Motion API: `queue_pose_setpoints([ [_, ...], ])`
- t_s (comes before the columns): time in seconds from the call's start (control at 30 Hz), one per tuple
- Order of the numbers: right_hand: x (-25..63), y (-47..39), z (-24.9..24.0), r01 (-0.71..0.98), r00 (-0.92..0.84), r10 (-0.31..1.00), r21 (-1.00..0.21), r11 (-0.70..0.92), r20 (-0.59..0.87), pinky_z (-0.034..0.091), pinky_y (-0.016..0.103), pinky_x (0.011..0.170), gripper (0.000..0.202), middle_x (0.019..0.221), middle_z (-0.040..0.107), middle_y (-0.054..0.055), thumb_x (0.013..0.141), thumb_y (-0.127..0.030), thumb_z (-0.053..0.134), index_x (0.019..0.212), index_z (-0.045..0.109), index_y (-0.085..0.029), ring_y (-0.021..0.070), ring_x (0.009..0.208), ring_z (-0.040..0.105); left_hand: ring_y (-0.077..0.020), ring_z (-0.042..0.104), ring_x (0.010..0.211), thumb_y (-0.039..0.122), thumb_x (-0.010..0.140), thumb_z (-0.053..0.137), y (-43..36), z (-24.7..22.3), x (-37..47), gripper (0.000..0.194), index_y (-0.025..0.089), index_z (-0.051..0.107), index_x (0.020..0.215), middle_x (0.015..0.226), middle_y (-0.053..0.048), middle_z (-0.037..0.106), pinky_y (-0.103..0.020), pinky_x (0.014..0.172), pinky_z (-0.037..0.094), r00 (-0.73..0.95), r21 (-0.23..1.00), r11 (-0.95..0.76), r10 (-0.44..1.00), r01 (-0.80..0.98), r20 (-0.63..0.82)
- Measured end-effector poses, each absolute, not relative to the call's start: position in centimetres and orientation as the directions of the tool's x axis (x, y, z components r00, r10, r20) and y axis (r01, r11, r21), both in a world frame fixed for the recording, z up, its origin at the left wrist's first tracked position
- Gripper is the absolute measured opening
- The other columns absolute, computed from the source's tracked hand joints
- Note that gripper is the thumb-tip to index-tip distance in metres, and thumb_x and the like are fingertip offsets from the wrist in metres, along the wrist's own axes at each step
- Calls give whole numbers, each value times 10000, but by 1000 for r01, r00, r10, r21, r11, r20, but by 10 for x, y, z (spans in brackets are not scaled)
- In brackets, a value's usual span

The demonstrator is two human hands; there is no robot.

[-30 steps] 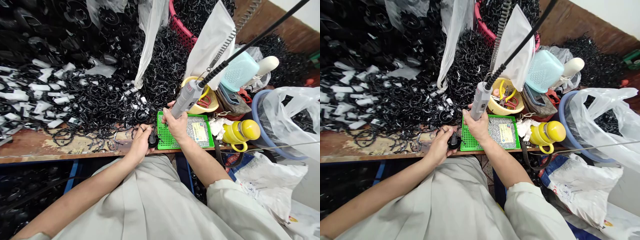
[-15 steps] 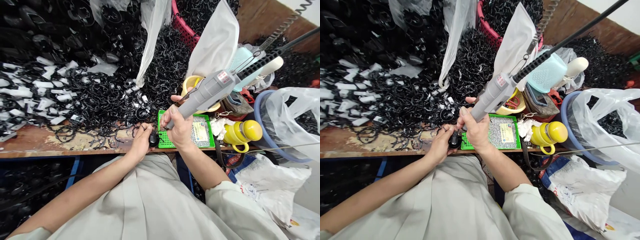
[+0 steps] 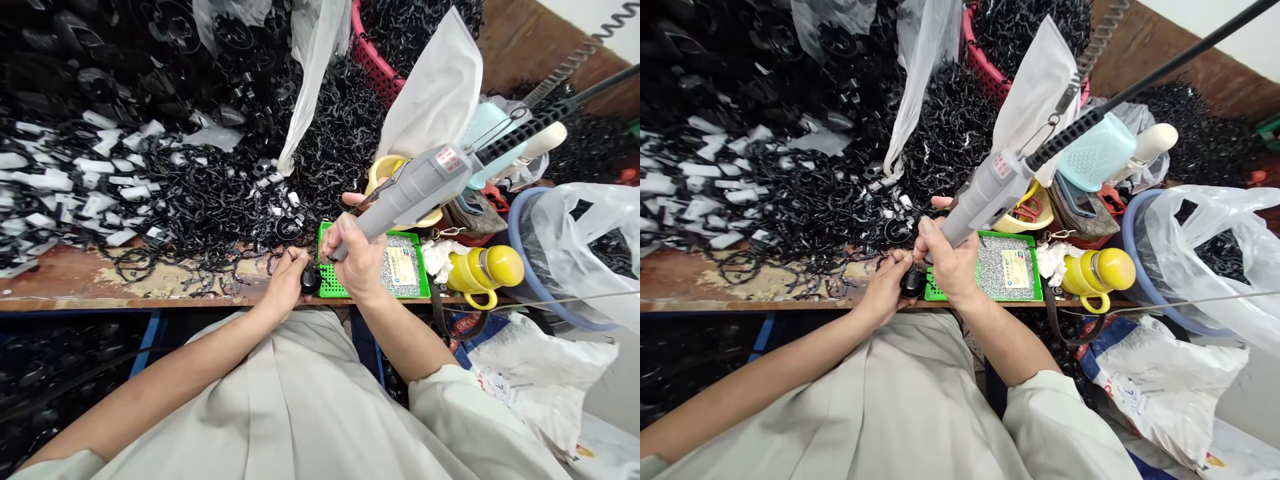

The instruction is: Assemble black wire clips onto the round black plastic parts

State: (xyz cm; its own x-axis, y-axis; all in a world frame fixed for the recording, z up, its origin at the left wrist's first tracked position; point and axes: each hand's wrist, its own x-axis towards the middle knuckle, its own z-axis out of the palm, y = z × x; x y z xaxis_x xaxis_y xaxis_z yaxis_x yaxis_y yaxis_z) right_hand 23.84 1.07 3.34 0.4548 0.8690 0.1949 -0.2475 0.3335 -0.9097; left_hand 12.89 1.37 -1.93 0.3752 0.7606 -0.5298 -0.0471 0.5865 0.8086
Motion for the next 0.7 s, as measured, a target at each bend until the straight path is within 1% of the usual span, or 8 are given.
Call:
queue_pose_setpoints([
  [0.17,237,10,34,-234,464,868,-921,312,176,433,238,413,388,522,500,-110,799,-431,691,1089,506,-252,90,403,489,-104,433,439,455,822,570,14,-17,129,225,258,463,835,652,56,434,-199,317,370,356,802,595,759,-42,-545],
  [0.27,236,11,33,-218,473,865,-928,301,169,439,243,410,419,523,489,-109,790,-458,691,1102,500,-253,95,403,488,-104,420,441,471,822,572,13,-18,128,238,257,469,837,637,56,419,-187,312,353,363,808,585,768,-64,-528],
  [0.43,235,12,34,-236,477,859,-915,329,186,437,244,410,403,535,486,-108,804,-456,674,1104,487,-264,91,400,481,-107,442,505,480,806,592,13,-16,125,256,251,480,824,694,46,432,-192,341,395,369,801,595,762,-72,-533],
  [0.5,234,13,34,-246,488,854,-911,332,180,436,245,414,387,533,482,-107,807,-445,671,1094,489,-260,92,404,481,-107,432,502,478,807,592,14,-15,124,260,246,476,815,686,47,418,-189,332,379,375,798,595,764,-94,-526],
  [0.6,232,14,33,-262,503,845,-900,349,181,434,242,418,376,526,477,-111,812,-420,669,1101,491,-259,90,404,475,-97,386,464,462,804,602,14,-14,123,258,238,472,810,649,54,379,-172,314,321,404,787,599,763,-148,-505],
  [0.7,231,15,32,-269,505,842,-892,364,191,433,240,427,380,521,474,-115,812,-426,667,1109,494,-266,86,400,465,-91,382,473,450,798,614,14,-15,122,250,229,499,829,660,50,389,-167,325,326,429,777,604,758,-176,-492],
])
